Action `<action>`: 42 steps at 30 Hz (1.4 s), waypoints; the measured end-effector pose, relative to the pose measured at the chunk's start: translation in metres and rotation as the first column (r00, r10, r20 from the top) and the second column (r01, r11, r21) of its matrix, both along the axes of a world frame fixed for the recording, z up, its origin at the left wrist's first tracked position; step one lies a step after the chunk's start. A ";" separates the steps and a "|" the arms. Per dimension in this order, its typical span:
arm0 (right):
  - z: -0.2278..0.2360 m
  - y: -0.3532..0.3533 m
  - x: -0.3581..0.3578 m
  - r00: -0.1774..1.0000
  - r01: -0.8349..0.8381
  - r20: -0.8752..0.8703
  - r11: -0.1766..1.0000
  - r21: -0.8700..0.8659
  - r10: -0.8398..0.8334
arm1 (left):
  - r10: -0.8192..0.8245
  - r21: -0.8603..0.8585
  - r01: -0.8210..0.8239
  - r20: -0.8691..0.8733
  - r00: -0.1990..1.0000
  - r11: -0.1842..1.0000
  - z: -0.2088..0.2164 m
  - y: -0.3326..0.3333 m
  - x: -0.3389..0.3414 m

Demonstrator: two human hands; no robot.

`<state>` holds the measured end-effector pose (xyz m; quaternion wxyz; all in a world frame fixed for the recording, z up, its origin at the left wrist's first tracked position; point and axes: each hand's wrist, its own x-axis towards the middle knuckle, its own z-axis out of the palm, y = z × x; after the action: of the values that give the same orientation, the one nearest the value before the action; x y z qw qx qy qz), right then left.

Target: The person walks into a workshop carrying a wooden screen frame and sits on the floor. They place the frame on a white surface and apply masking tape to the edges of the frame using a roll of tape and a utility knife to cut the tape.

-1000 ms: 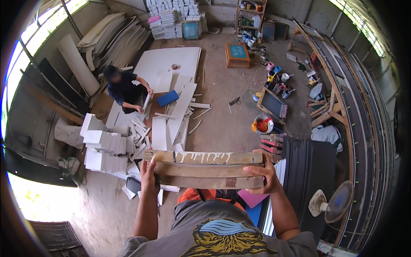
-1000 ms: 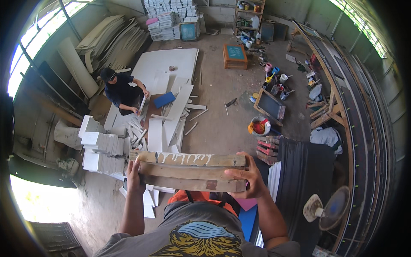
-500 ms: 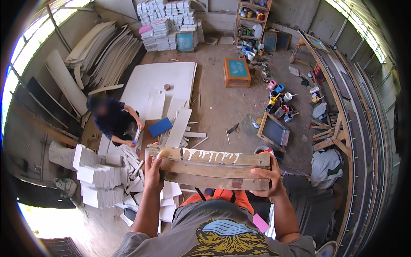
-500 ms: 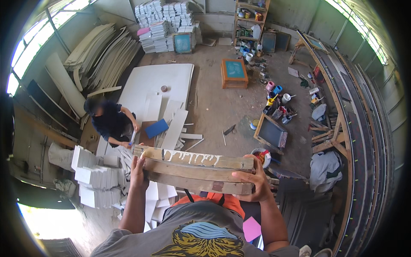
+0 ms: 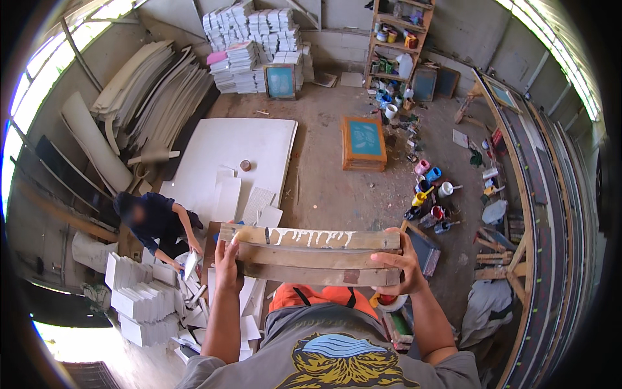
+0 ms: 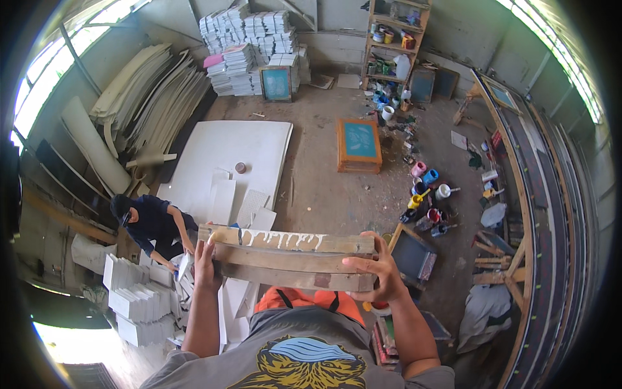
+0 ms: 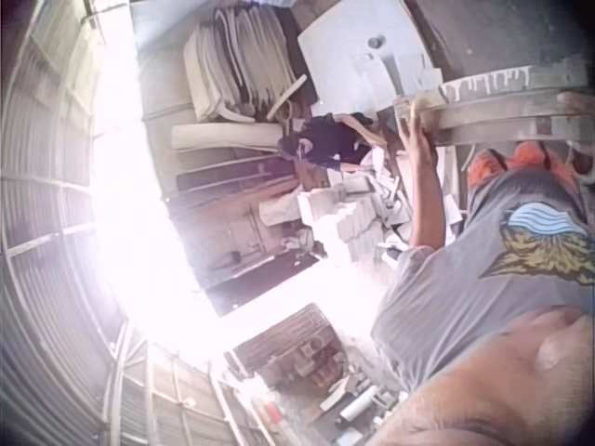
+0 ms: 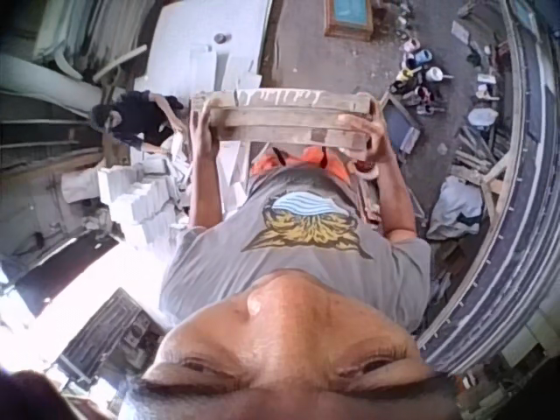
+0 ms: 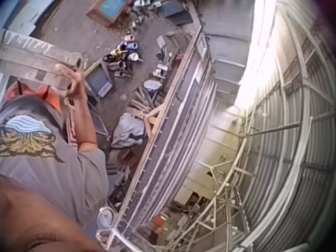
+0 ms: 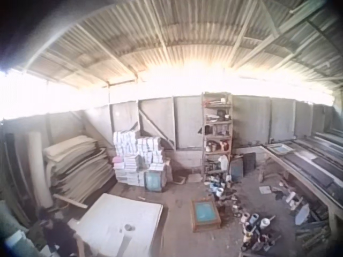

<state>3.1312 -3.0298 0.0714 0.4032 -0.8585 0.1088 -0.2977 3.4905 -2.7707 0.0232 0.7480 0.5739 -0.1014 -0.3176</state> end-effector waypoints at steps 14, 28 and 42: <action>-0.013 -0.265 0.197 0.998 -0.061 -0.028 0.998 0.010 0.061 | 0.117 -0.035 -0.121 -0.100 0.988 0.992 -0.015 -0.254 0.170; -0.015 -0.487 0.389 0.998 -0.046 -0.043 0.996 -0.070 0.043 | 0.077 -0.037 -0.078 -0.049 0.996 0.996 -0.005 -0.481 0.366; -0.038 -0.736 0.601 0.966 -0.226 -0.128 0.974 -0.004 0.224 | 0.272 -0.032 -0.277 -0.106 0.956 0.960 -0.036 -0.672 0.529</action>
<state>3.7323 -3.7655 0.0330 0.4184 -0.8863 0.0332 -0.1958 4.0193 -3.4427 -0.0129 0.8021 0.5482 0.0098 -0.2367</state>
